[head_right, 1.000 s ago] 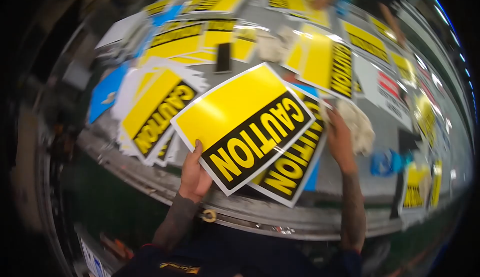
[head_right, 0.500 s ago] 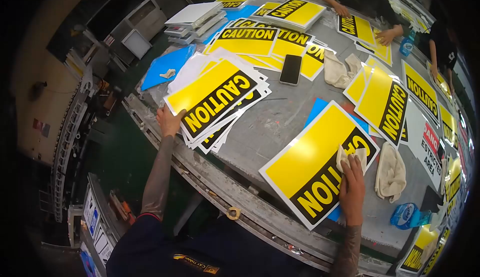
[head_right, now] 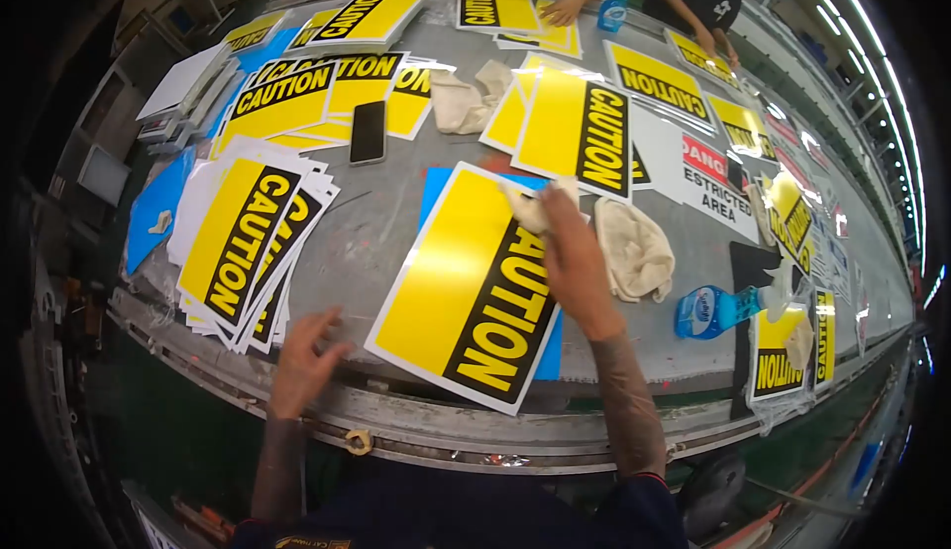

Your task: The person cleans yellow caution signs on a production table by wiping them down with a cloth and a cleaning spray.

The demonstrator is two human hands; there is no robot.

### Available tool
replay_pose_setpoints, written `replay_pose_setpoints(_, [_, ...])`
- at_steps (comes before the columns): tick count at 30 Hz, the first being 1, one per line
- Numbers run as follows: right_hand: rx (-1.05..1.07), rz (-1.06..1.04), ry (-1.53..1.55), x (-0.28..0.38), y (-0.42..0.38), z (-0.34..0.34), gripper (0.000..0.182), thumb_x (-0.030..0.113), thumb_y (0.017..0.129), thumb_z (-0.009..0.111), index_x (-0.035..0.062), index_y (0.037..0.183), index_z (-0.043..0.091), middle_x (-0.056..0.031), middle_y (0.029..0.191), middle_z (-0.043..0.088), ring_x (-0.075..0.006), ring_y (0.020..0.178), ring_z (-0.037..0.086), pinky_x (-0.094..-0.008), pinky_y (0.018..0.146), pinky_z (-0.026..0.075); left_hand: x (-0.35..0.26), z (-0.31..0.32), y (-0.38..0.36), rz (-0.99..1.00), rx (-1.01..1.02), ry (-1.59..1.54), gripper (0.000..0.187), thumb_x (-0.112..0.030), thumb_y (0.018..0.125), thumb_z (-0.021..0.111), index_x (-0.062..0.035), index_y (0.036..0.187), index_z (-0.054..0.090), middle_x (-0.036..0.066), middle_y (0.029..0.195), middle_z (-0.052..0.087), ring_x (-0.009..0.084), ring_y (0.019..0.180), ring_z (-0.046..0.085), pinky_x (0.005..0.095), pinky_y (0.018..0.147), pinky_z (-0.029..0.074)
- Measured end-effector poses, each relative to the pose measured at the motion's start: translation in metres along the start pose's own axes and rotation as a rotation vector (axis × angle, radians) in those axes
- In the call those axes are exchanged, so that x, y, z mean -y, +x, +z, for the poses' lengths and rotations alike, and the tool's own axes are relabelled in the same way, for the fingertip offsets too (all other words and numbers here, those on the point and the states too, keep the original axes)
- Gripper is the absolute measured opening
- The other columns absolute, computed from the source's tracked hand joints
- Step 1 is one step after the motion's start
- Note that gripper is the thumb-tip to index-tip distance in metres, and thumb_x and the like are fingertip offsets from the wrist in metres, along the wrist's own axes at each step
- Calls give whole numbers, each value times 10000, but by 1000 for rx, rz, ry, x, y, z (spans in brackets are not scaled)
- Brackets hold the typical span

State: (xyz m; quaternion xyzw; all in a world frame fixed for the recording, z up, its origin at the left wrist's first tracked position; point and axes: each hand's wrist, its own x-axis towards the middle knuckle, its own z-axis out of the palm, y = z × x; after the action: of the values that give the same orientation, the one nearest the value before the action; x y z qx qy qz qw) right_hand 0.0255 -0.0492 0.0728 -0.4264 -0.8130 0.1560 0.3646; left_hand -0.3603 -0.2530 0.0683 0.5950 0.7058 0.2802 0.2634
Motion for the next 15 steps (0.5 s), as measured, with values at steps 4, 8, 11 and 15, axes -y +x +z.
replay_pose_setpoints(4, [213,-36,-376,-20,-16,36,524,187,1075,552,180,1599,537,-170,1706,416,-422,1596,339,-605,1303,253,-19,32,5,140,35,62,804,-283,778,957,-85,1494,648,173,1337,648,340,1244,605,428,1070,511])
replay_pose_setpoints(8, [231,-18,-370,-22,-17,36,513,193,1080,557,197,1594,551,-164,1703,426,-430,1593,347,-584,1310,262,-16,34,12,155,90,88,871,-302,702,993,-71,1477,670,176,1314,637,353,1261,589,434,1082,507])
replay_pose_setpoints(11, [303,-105,-363,-17,-14,36,522,138,1041,588,88,1560,548,-198,1650,468,-424,1578,374,-554,1317,276,-16,35,13,158,61,21,842,-300,686,996,-85,1448,708,149,1250,655,334,1215,603,433,1050,515])
replay_pose_setpoints(15, [609,-481,-45,71,-65,60,526,53,977,631,28,1497,560,-183,1626,499,-369,1567,427,-517,1308,342,-2,43,11,180,47,-11,847,-316,655,996,-87,1425,727,124,1168,674,316,1147,610,426,1007,518])
